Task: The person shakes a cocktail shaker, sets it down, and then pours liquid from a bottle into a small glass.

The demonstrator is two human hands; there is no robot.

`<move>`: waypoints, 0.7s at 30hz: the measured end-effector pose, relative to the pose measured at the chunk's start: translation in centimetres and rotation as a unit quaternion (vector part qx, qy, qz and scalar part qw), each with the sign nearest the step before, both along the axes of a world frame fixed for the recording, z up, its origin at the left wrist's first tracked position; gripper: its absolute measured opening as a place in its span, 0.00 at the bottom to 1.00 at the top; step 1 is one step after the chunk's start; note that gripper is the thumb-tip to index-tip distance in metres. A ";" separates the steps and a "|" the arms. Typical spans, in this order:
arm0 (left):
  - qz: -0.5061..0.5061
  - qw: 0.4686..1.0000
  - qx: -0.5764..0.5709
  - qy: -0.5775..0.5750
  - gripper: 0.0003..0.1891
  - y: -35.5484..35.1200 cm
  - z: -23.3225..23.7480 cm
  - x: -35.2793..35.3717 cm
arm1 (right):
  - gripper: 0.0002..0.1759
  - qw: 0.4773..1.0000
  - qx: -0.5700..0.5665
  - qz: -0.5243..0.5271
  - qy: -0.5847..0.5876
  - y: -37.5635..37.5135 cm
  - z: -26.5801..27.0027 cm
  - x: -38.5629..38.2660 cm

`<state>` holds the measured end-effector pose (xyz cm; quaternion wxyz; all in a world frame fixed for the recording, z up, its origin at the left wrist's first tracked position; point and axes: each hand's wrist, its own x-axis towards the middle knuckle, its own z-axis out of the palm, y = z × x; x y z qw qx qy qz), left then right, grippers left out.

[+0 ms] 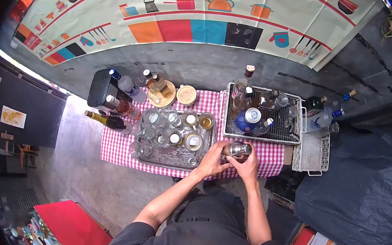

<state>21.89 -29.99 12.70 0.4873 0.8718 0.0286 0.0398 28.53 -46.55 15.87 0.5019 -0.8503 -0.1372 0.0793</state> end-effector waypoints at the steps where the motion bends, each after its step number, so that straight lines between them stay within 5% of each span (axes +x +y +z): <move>1: -0.001 1.000 -0.011 -0.015 0.48 -0.1 0.9 0.0 | 0.46 1.000 0.019 0.018 0.005 -0.3 0.7 0.0; 8: 0.048 0.995 -0.077 -0.039 0.46 0.1 4.7 -1.4 | 0.43 0.991 0.078 0.104 0.023 0.6 5.3 -0.3; 12: 0.082 0.993 -0.086 -0.008 0.43 0.6 5.9 -2.9 | 0.38 0.989 0.002 0.090 -0.114 2.7 7.5 -0.5; 21: 0.156 0.981 0.038 -0.110 0.44 1.3 5.5 -4.2 | 0.40 0.990 -0.096 0.080 -0.058 5.4 9.6 -1.8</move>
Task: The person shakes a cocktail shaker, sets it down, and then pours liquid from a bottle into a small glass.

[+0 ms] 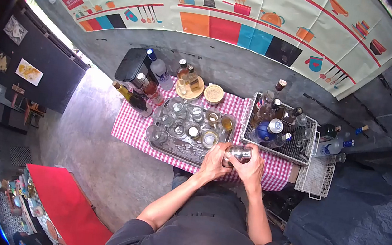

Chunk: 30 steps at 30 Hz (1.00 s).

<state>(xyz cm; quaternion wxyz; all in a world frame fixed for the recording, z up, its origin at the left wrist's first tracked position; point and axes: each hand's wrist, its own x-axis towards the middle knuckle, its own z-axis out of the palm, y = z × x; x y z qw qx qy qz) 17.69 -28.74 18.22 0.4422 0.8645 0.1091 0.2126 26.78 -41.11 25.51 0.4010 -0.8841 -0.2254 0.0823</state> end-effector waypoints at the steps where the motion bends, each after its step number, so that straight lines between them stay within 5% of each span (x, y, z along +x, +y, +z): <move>1: -0.006 1.000 0.000 -0.001 0.45 0.1 0.1 0.0 | 0.40 1.000 0.001 0.000 0.031 0.0 0.1 0.0; 9: -0.076 0.996 -0.043 0.033 0.46 0.3 1.5 0.8 | 0.31 0.997 0.076 -0.018 0.011 -0.8 -1.4 -0.2; 11: -0.078 0.996 -0.040 0.035 0.46 -0.4 1.4 1.1 | 0.24 0.907 0.389 -0.112 0.111 0.0 -3.8 -0.7; 15: -0.070 0.990 -0.108 0.058 0.43 -1.9 1.5 1.2 | 0.21 0.861 0.453 -0.133 0.189 0.0 -4.2 -0.6; 16: -0.086 0.985 -0.131 0.079 0.43 -1.8 2.1 1.3 | 0.13 0.895 0.396 -0.124 0.162 -0.4 -4.2 -0.4; 19: -0.107 0.978 -0.155 0.086 0.44 -1.9 2.2 1.6 | 0.09 0.884 0.424 -0.116 0.156 -0.7 -4.5 -0.1; 30: -0.170 0.955 -0.222 0.093 0.41 -0.9 2.3 1.7 | 0.07 0.878 0.433 0.014 0.202 -2.1 -4.3 2.0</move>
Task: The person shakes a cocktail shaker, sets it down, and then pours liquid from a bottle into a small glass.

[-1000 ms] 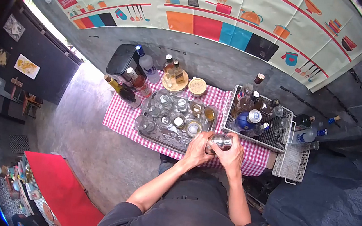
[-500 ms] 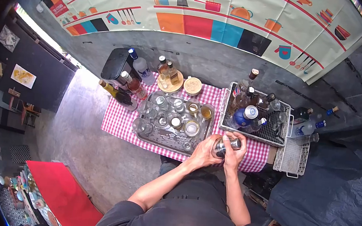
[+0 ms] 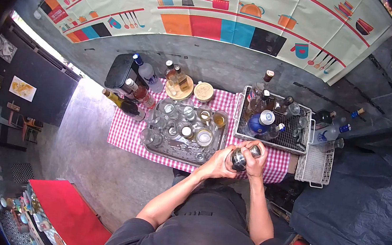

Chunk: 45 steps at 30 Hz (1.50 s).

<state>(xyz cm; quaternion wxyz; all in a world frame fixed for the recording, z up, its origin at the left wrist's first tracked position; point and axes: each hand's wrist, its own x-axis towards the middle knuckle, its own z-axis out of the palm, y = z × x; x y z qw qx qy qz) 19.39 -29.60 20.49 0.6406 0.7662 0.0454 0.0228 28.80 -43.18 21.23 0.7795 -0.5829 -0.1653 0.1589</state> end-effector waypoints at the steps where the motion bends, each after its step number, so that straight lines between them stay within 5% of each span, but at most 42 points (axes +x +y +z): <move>1: -0.005 1.000 -0.012 -0.006 0.42 0.0 -0.3 0.0 | 0.07 1.000 0.009 0.007 0.006 -0.1 -0.1 0.1; 6: -0.002 0.998 -0.058 0.027 0.47 -0.4 -0.2 -0.2 | 0.06 0.999 0.037 0.005 0.017 0.1 0.1 -0.2; 11: 0.006 0.995 0.034 -0.094 0.48 -0.3 -2.4 0.3 | 0.02 0.996 0.051 -0.041 0.060 0.0 0.2 -0.4; 20: 0.006 0.998 -0.051 -0.022 0.50 -0.4 -2.9 0.9 | 0.07 0.995 0.076 -0.021 0.066 -1.3 -1.5 -0.2; 24: 0.019 0.999 0.015 -0.048 0.50 -0.1 -3.6 1.4 | 0.09 0.987 0.060 -0.082 0.128 -1.5 -2.3 0.1; 30: 0.031 0.999 -0.027 -0.016 0.49 -0.4 -4.7 1.7 | 0.20 0.933 0.127 -0.100 0.321 -3.9 -5.8 1.6; 36: 0.086 0.988 0.105 -0.074 0.47 -1.2 -9.1 2.6 | 0.30 0.816 0.147 -0.196 0.524 -6.4 -11.1 2.7; 45: 0.105 0.986 0.125 -0.014 0.48 -2.1 -12.7 4.3 | 0.23 0.868 -0.005 -0.216 0.447 -9.9 -16.9 5.8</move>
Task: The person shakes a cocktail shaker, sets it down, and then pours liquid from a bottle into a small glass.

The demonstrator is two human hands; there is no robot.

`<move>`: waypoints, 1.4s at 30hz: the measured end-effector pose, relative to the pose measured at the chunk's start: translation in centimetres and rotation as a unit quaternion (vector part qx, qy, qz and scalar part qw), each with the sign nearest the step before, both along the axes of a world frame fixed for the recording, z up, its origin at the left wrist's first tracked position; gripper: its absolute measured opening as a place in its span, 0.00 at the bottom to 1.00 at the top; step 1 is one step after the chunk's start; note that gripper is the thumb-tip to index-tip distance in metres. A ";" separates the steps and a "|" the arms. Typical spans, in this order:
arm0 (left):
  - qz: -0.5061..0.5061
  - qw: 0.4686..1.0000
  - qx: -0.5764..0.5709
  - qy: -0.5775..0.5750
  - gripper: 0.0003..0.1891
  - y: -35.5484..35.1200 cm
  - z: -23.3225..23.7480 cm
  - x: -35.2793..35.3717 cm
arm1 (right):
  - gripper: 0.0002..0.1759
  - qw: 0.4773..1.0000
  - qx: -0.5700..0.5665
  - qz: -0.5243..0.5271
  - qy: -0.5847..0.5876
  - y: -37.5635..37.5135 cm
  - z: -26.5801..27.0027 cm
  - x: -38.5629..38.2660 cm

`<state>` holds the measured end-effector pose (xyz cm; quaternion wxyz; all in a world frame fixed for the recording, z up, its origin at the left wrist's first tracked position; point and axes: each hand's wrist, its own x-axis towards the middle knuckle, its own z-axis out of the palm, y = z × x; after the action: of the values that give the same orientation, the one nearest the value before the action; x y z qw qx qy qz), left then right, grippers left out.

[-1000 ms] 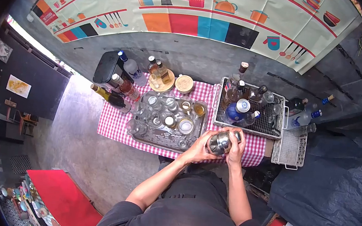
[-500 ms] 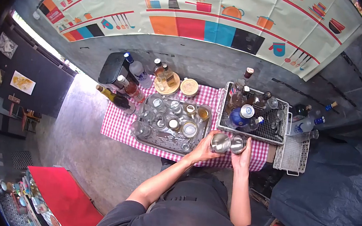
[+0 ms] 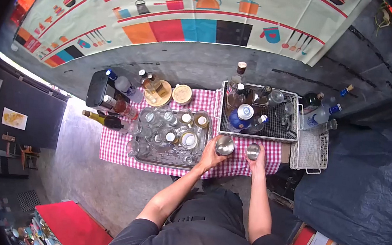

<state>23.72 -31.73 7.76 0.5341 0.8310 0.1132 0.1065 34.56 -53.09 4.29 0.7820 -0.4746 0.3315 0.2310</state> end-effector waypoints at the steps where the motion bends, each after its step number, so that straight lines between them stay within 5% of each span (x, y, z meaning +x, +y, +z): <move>1: -0.001 1.000 0.003 -0.003 0.48 0.2 -0.6 0.1 | 0.26 0.997 -0.073 -0.009 -0.017 0.1 -0.1 0.1; 5: 0.009 1.000 0.007 0.003 0.49 -0.1 -1.3 0.4 | 0.40 0.954 -0.295 -0.041 -0.038 1.3 1.7 0.6; 12: 0.013 0.999 -0.040 0.016 0.48 -0.3 -2.1 0.6 | 0.47 0.928 -0.365 0.042 -0.055 0.8 -0.2 1.8; 16: 0.037 0.999 0.040 -0.008 0.47 -0.6 -2.2 0.5 | 0.47 0.942 -0.330 0.025 -0.058 1.1 0.3 1.2; 26: 0.048 0.997 0.009 0.066 0.46 -0.9 -0.6 1.0 | 0.48 0.968 -0.235 0.073 -0.041 0.7 1.8 -0.9; 39: 0.012 0.997 -0.048 0.064 0.57 -0.3 -0.9 0.5 | 0.47 0.965 -0.236 0.089 -0.064 -0.7 0.9 -2.2; 42: 0.016 0.997 0.022 0.079 0.59 0.0 -0.2 -0.3 | 0.47 0.966 -0.227 0.105 -0.063 -1.0 1.0 -2.4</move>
<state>23.42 -31.76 7.51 0.5029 0.8467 0.1657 0.0519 32.19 -54.10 5.29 0.6449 -0.6852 0.2732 0.2001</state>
